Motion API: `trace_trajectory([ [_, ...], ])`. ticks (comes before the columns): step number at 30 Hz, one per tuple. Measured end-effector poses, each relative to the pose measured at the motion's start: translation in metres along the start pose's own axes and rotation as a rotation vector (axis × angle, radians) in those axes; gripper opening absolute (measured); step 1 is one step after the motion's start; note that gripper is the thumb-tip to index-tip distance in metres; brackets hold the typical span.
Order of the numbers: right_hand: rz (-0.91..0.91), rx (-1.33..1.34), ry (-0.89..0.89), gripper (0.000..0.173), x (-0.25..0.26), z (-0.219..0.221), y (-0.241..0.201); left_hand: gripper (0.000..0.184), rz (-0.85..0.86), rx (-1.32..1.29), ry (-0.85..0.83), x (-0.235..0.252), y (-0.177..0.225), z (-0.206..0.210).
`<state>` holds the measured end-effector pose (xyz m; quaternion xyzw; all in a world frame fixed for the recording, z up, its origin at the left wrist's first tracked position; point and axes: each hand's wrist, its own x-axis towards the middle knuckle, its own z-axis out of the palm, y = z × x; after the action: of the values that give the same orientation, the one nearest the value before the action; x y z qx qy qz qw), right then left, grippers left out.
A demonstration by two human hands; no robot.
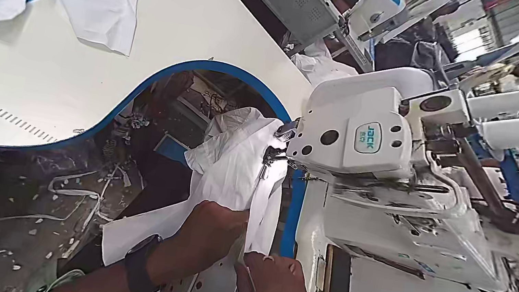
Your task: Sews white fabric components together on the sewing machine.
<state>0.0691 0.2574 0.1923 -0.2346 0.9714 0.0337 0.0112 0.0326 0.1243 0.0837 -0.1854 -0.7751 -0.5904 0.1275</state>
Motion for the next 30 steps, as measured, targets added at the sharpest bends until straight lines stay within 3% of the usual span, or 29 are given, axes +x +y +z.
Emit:
trace_trajectory([
  [4,-0.078,0.072,0.157,0.025,0.012,0.014,0.022,0.027,-0.077,-0.099,-0.063,0.017,-0.005,-0.004],
  [6,-0.045,0.114,0.246,0.027,0.012,0.022,0.029,0.024,-0.174,-0.036,-0.074,0.022,0.005,-0.007],
  [8,0.012,0.203,0.249,0.029,0.003,0.001,0.049,0.036,-0.279,0.126,-0.138,0.03,0.022,-0.009],
  [10,0.028,0.262,0.277,0.034,-0.004,-0.009,0.077,0.04,-0.331,0.291,-0.359,0.051,0.036,-0.004],
  [12,0.042,0.205,0.325,0.038,-0.012,-0.004,0.086,0.026,-0.348,0.384,-0.604,0.079,0.053,0.004],
  [14,0.039,0.092,0.358,0.036,-0.016,-0.003,0.08,0.019,-0.328,0.438,-0.717,0.093,0.064,0.003],
  [16,0.051,0.036,0.35,0.033,-0.024,0.004,0.077,0.022,-0.368,0.395,-0.675,0.073,0.069,-0.006],
  [19,0.07,0.106,0.406,0.033,-0.023,0.012,0.099,0.034,-0.28,0.341,-0.192,0.034,0.047,-0.009],
  [20,0.072,0.129,0.415,0.036,-0.02,0.007,0.11,0.036,-0.27,0.326,-0.185,0.036,0.046,-0.009],
  [23,-0.012,0.136,0.426,0.039,0.003,-0.021,0.13,0.042,-0.389,0.396,-0.538,0.079,0.058,0.001],
  [27,-0.073,-0.007,0.467,0.037,0.005,-0.029,0.12,0.028,-0.358,0.509,-0.639,0.096,0.071,0.017],
  [30,-0.055,-0.107,0.449,0.027,-0.02,-0.001,0.103,0.059,-0.428,0.458,-0.564,0.063,0.073,0.009],
])
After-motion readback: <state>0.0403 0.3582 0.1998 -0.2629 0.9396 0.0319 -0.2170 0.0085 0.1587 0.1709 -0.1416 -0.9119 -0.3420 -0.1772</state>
